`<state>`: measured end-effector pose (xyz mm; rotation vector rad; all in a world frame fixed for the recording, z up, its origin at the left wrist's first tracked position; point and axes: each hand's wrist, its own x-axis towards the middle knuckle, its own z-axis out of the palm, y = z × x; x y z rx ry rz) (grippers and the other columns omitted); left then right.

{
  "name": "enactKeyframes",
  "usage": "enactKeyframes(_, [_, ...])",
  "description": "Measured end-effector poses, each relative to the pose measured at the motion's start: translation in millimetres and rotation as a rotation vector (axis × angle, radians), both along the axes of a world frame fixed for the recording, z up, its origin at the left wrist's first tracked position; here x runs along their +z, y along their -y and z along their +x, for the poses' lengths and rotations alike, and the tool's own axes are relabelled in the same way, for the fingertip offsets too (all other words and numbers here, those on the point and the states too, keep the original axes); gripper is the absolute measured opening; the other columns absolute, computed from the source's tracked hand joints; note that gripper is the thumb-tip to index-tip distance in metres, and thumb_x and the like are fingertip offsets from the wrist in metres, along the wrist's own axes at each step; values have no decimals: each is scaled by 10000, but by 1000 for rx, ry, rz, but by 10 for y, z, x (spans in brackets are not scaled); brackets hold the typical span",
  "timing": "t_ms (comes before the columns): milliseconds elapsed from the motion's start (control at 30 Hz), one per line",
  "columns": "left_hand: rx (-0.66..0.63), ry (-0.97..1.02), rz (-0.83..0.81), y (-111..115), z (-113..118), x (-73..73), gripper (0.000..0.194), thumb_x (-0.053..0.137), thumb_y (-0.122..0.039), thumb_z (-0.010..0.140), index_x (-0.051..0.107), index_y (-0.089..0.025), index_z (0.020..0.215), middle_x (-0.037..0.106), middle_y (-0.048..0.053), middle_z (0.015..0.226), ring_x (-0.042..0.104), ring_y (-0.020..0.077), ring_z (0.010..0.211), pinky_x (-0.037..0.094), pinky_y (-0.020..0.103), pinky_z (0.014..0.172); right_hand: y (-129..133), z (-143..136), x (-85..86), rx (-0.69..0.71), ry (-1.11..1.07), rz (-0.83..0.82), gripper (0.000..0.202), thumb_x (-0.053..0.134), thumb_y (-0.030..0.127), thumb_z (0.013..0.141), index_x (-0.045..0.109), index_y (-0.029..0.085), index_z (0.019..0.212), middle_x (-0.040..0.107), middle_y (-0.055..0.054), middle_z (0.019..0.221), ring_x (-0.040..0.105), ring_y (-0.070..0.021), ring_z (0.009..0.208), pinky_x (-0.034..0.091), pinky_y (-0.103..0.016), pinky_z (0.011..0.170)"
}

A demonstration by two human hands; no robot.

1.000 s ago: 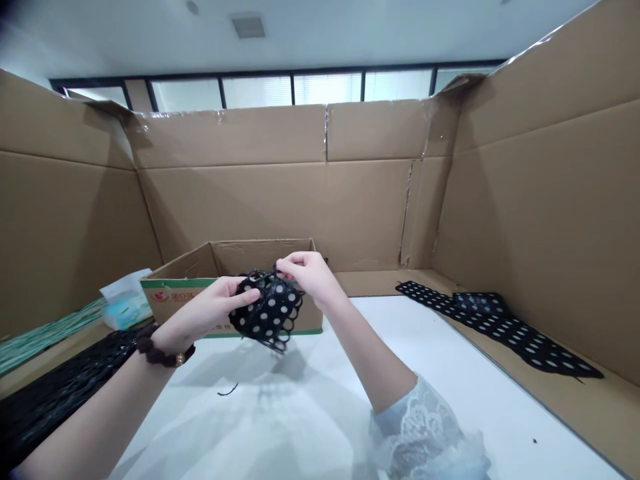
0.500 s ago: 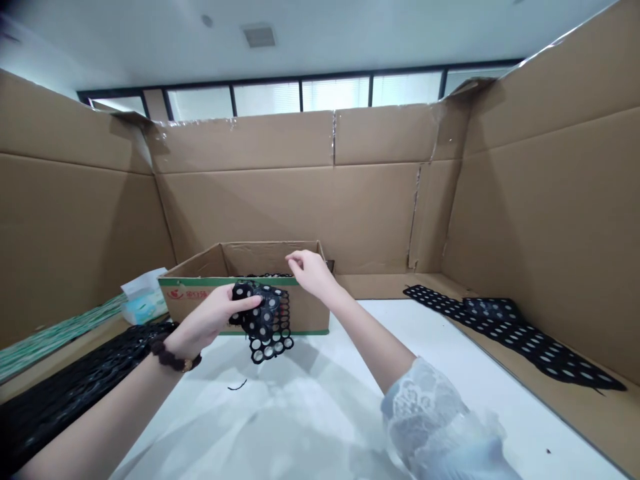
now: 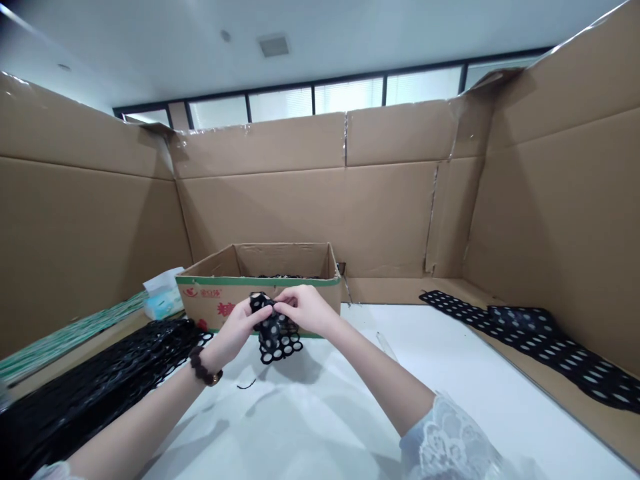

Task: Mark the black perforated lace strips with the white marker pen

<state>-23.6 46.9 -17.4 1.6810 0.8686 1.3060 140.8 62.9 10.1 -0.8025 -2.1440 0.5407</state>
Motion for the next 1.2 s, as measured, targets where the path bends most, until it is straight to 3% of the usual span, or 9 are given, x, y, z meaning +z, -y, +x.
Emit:
enactKeyframes(167, [87,-255,236,15,45,-7,165,516,-329,781,519,-164,785,554,3,770,499,145,743,375,238,690,-101,120,-51,-175,-151,9,307,459,317,784,617,122,606,619,-26,595,550,-129,571,409,-229,538])
enactKeyframes(267, [165,-350,297,47,41,-79,183,517,-328,773,562,-176,864,605,29,845,535,182,800,375,262,739,-192,330,186,-377,-471,42,322,412,337,808,598,120,660,593,-33,580,534,-113,515,412,-228,503])
enactKeyframes(333, [262,-369,309,36,34,-162,184,530,-328,758,572,-181,859,618,33,822,548,192,781,378,269,731,-247,454,416,-554,-650,278,343,358,363,842,603,128,789,618,-57,693,555,-121,581,431,-243,545])
enactKeyframes(433, [406,-324,323,-21,43,-286,183,521,-338,759,558,-184,850,612,35,805,547,196,764,383,278,722,-354,484,657,-633,-484,604,304,357,315,863,594,166,980,616,-84,949,567,-167,863,438,-303,755])
enactKeyframes(500, [454,-331,350,-50,54,-353,181,514,-343,763,551,-189,851,605,45,829,539,209,797,378,293,747,-438,415,671,-636,-126,605,229,455,236,819,624,170,959,605,-93,982,525,-206,955,396,-350,841])
enactKeyframes(600, [473,-376,401,-49,58,-435,170,528,-339,755,550,-200,851,596,65,846,523,235,839,366,319,774,-472,282,510,-609,106,517,247,529,160,765,616,126,994,604,-125,982,528,-225,923,398,-365,814])
enactKeyframes(733, [423,-343,426,3,93,-466,216,547,-325,749,519,-197,921,580,78,909,517,238,885,363,324,804,-214,175,155,-432,174,635,263,371,243,876,591,158,990,607,-95,965,521,-185,920,373,-326,808])
enactKeyframes(933, [173,-100,169,50,207,-351,290,561,-356,748,496,-176,966,576,58,979,524,199,943,390,293,833,96,169,-310,-214,315,621,293,414,366,856,588,146,940,644,-96,888,561,-189,868,361,-332,802])
enactKeyframes(1200, [-24,113,-138,38,161,-405,339,585,-346,745,543,-139,1010,594,86,1043,528,215,967,419,303,805,15,215,-416,-221,256,411,317,516,365,801,595,146,1016,661,-84,941,566,-191,865,374,-325,787])
